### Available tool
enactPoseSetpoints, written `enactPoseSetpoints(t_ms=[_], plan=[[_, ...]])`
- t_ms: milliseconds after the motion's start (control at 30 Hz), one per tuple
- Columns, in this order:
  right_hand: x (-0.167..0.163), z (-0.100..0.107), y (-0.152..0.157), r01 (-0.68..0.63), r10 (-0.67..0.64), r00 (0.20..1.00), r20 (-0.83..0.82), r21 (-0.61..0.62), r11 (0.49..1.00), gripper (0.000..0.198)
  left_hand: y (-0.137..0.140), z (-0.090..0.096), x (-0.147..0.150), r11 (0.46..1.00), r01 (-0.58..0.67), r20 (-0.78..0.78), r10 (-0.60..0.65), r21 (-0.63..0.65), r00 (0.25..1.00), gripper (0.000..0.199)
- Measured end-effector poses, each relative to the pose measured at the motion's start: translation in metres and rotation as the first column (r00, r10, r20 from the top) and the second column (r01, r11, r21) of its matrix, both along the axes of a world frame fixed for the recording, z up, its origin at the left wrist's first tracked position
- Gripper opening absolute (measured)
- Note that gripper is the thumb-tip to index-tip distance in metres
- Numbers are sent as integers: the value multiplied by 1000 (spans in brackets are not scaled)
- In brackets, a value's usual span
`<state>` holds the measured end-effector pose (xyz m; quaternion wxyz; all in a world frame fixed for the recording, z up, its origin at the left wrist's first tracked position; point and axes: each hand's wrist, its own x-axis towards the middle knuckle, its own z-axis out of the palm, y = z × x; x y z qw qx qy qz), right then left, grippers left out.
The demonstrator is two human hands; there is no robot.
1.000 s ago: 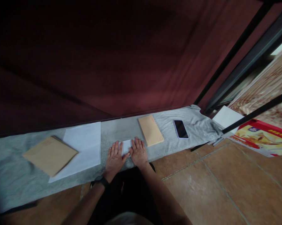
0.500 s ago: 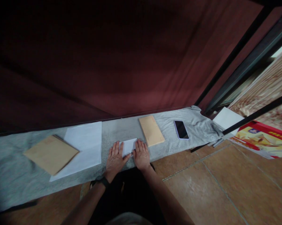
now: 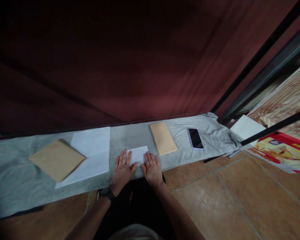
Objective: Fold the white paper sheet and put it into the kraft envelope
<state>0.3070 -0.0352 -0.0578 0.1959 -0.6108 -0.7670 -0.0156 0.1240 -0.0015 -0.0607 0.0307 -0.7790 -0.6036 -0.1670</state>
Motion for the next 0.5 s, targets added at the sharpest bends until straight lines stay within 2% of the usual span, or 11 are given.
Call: enactPoseSetpoints(t_ms=[167, 333, 500], plan=[[4, -1, -3, -7, 7, 1000, 8, -13, 1000, 54, -15, -2, -12, 1000, -21, 15, 21, -15, 1000, 66], [6, -2, -4, -12, 12, 1000, 26, -10, 1000, 55, -31, 7, -17, 1000, -28, 19, 29, -13, 999, 64], [5, -2, -5, -8, 8, 999, 35, -13, 1000, 55, -53, 13, -3, 980, 192, -11, -193, -45, 981, 60]])
